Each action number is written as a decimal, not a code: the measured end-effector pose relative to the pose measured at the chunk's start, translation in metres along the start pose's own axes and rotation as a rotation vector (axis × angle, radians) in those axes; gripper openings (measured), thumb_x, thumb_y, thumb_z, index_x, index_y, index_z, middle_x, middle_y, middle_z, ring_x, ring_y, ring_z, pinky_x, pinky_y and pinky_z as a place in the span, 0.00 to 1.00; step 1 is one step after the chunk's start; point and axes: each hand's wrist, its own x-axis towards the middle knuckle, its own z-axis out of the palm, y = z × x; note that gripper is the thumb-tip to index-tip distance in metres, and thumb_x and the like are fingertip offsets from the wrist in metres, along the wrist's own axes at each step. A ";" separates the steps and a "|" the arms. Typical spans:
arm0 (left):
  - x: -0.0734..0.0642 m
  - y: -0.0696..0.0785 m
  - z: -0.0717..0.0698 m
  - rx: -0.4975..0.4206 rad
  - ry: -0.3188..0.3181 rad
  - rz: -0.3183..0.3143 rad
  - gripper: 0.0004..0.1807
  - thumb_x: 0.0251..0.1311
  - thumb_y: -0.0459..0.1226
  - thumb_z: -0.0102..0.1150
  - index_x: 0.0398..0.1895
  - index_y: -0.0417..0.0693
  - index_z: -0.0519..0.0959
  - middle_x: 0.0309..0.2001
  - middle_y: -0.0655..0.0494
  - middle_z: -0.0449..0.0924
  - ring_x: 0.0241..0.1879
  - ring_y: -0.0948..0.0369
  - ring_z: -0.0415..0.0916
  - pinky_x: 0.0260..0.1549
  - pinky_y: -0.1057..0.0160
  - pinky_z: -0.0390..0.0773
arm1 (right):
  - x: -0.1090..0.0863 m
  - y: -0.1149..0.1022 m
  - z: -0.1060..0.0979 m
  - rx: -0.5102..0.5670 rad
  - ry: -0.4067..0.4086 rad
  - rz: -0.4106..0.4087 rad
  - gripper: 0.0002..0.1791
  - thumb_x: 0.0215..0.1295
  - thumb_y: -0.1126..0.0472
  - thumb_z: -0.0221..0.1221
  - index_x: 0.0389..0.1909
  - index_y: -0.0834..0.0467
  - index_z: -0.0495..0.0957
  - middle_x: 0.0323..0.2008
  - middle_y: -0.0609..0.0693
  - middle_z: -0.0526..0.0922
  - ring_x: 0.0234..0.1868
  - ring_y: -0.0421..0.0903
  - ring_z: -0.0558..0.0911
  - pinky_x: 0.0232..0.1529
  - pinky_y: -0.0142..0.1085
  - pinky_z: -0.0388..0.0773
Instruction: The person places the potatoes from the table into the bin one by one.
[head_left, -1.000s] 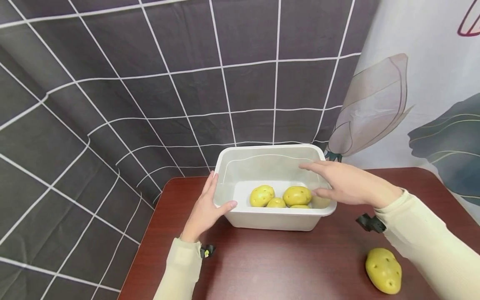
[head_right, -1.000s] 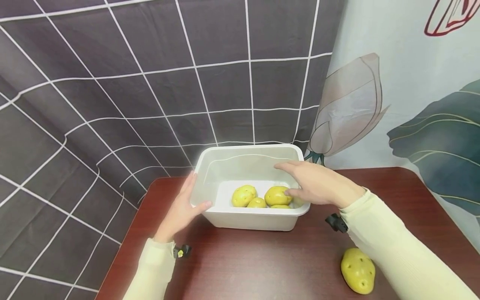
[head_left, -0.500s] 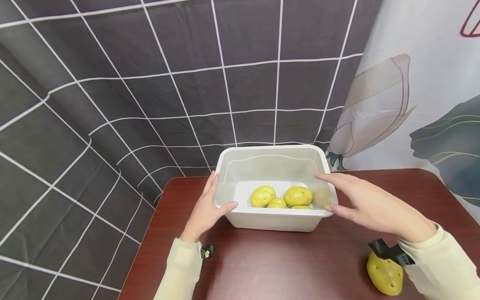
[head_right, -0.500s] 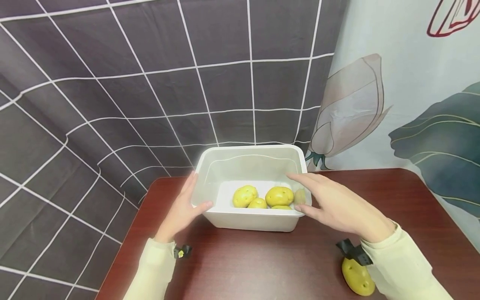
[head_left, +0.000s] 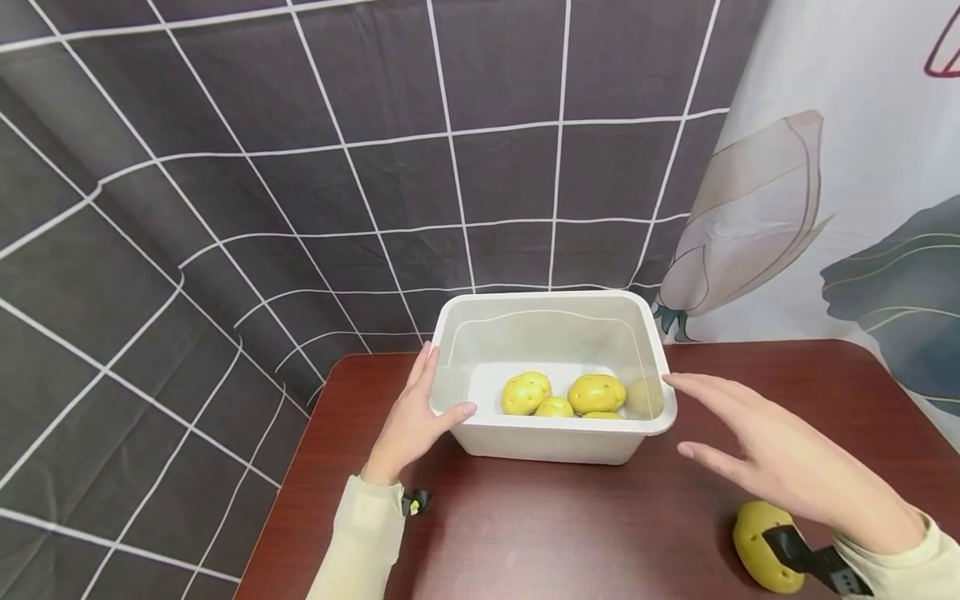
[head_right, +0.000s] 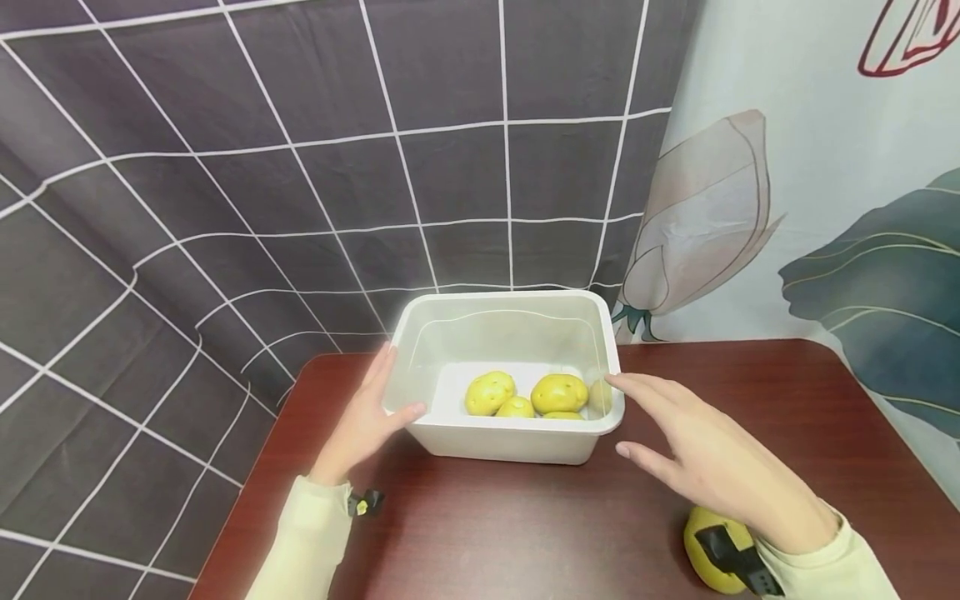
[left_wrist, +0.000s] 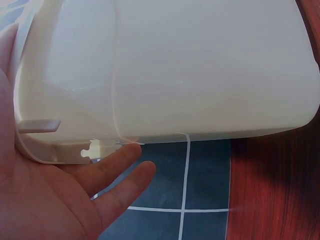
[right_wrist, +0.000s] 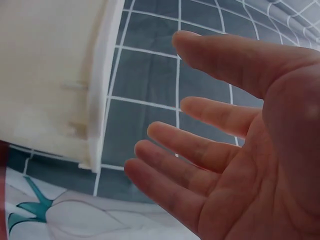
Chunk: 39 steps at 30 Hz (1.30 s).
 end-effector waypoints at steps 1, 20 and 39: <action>0.000 0.000 0.000 0.000 0.000 -0.001 0.57 0.55 0.60 0.69 0.82 0.52 0.49 0.81 0.67 0.40 0.76 0.54 0.52 0.69 0.43 0.60 | -0.004 0.001 0.002 -0.003 0.002 0.010 0.40 0.60 0.44 0.70 0.72 0.49 0.67 0.64 0.47 0.74 0.63 0.50 0.72 0.60 0.13 0.46; 0.001 0.001 -0.001 0.003 0.004 0.000 0.57 0.55 0.61 0.68 0.82 0.53 0.49 0.81 0.66 0.41 0.75 0.53 0.54 0.68 0.42 0.62 | -0.080 0.043 0.040 -0.046 -0.004 0.157 0.44 0.49 0.51 0.77 0.68 0.53 0.70 0.60 0.55 0.76 0.57 0.53 0.72 0.54 0.08 0.35; -0.002 0.004 0.000 -0.006 0.016 0.015 0.57 0.55 0.60 0.69 0.81 0.51 0.49 0.81 0.62 0.42 0.75 0.52 0.55 0.68 0.42 0.62 | -0.124 0.076 0.085 -0.118 -0.098 0.250 0.46 0.41 0.46 0.79 0.62 0.59 0.74 0.57 0.59 0.78 0.52 0.58 0.77 0.50 0.36 0.74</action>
